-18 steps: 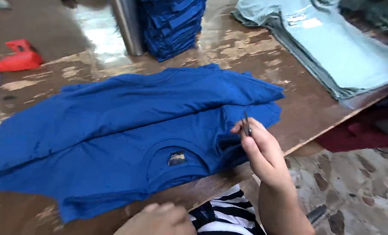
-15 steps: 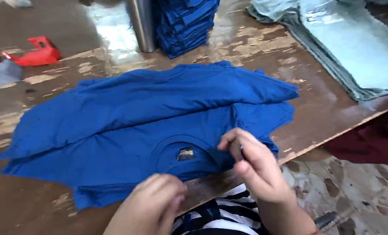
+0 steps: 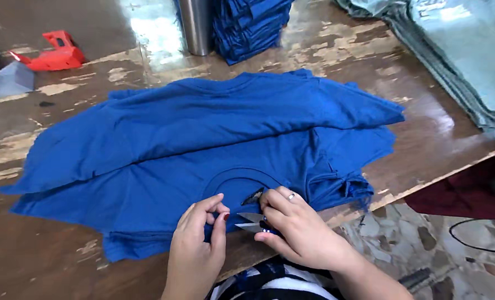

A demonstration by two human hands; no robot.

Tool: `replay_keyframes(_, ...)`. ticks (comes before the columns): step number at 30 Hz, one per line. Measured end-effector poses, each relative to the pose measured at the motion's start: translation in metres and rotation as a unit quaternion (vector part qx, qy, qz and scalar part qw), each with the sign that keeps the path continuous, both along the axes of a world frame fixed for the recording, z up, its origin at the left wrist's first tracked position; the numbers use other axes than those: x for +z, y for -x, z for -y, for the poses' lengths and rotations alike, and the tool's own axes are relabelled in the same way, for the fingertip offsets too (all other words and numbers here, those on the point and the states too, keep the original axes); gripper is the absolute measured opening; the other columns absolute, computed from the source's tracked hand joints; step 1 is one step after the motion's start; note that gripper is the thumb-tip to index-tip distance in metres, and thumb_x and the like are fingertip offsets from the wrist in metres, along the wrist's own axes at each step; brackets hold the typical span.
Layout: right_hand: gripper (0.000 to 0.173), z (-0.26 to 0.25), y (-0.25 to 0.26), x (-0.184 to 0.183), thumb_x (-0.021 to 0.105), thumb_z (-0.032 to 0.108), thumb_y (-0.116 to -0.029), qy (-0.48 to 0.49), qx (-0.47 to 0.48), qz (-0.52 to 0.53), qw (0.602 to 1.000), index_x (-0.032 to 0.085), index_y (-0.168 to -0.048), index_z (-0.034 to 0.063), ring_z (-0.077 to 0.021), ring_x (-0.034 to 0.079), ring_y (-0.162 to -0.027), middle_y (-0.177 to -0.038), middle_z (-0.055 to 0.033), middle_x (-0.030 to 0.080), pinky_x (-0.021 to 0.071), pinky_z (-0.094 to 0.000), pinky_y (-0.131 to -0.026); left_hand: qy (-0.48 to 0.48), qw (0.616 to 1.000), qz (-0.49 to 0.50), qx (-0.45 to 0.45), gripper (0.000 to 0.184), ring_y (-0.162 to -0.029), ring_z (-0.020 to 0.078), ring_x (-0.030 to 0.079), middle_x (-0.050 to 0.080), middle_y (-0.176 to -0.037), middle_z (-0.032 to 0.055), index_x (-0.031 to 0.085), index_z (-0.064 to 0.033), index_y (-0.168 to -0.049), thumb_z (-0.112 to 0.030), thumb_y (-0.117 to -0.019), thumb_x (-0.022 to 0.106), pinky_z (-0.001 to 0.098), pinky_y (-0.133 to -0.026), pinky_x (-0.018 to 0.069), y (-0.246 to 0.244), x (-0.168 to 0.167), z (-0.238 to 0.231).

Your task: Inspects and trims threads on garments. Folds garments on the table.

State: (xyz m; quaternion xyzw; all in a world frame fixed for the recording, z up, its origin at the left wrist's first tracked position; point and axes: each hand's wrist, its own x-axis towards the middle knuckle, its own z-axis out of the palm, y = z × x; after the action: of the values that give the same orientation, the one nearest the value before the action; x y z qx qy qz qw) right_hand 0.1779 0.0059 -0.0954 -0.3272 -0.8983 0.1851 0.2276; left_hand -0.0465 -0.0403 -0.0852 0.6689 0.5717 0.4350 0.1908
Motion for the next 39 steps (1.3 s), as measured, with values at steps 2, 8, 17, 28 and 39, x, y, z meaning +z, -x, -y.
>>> replay_keyframes(2, 0.054, 0.002, 0.006, 0.002, 0.039, 0.052, -0.1061, -0.016, -0.02, 0.031, 0.999, 0.063, -0.085, 0.0093, -0.0276, 0.059, -0.095, -0.1, -0.0101, 0.062, 0.0483, -0.0396, -0.078, -0.007, 1.0, -0.001, -0.001, 0.027, -0.083, 0.0008, 0.059, 0.07, -0.093, -0.0014, 0.065, 0.0003, -0.119, -0.016, -0.0987, 0.06, 0.016, -0.079, 0.0501, 0.0, 0.0, 0.0)
replay_keyframes(8, 0.055, 0.003, 0.022, 0.0, 0.035, 0.049, -0.1072, -0.074, -0.06, 0.077, 0.992, 0.063, -0.079, 0.0107, -0.0286, 0.062, -0.09, -0.097, -0.0099, 0.065, 0.0487, -0.0403, -0.069, -0.097, 0.986, -0.135, -0.005, 0.013, -0.096, 0.0131, 0.062, 0.073, -0.096, -0.0039, 0.069, -0.0183, -0.113, -0.02, -0.1028, 0.06, 0.0307, -0.091, 0.0424, -0.001, 0.001, 0.004)
replay_keyframes(17, 0.062, -0.006, 0.009, 0.005, 0.028, 0.054, -0.1084, 0.065, -0.029, -0.052, 0.996, 0.061, -0.086, 0.0068, -0.0253, 0.06, -0.088, -0.091, -0.0111, 0.061, 0.0485, -0.0397, -0.074, 0.009, 0.986, -0.155, 0.067, 0.058, -0.07, 0.0189, 0.059, 0.066, -0.079, 0.0079, 0.072, -0.0022, -0.106, -0.058, -0.0924, 0.063, 0.0355, -0.067, 0.0496, 0.011, 0.003, 0.001)
replay_keyframes(28, 0.062, -0.006, 0.004, -0.002, 0.028, 0.058, -0.1062, 0.039, 0.001, -0.017, 0.999, 0.062, -0.088, 0.0099, -0.0289, 0.06, -0.113, -0.133, -0.0138, 0.064, 0.0481, -0.0433, -0.088, 0.006, 0.988, -0.007, 0.156, 0.021, -0.075, -0.0001, 0.064, 0.066, -0.087, 0.0043, 0.062, 0.0064, -0.103, -0.011, -0.1016, 0.051, 0.0168, -0.07, 0.0566, 0.02, 0.021, -0.002)
replay_keyframes(39, 0.053, -0.02, 0.014, 0.016, 0.04, 0.052, -0.1067, 0.076, 0.048, -0.035, 0.995, 0.061, -0.092, 0.0062, -0.0225, 0.058, -0.088, -0.098, -0.0118, 0.059, 0.0484, -0.0361, -0.074, 0.069, 0.786, 0.61, 0.072, 0.028, -0.087, 0.0117, 0.074, 0.071, -0.095, 0.0017, 0.049, -0.0122, -0.106, -0.009, -0.1089, 0.022, 0.03, -0.078, 0.0635, -0.003, 0.009, -0.008)
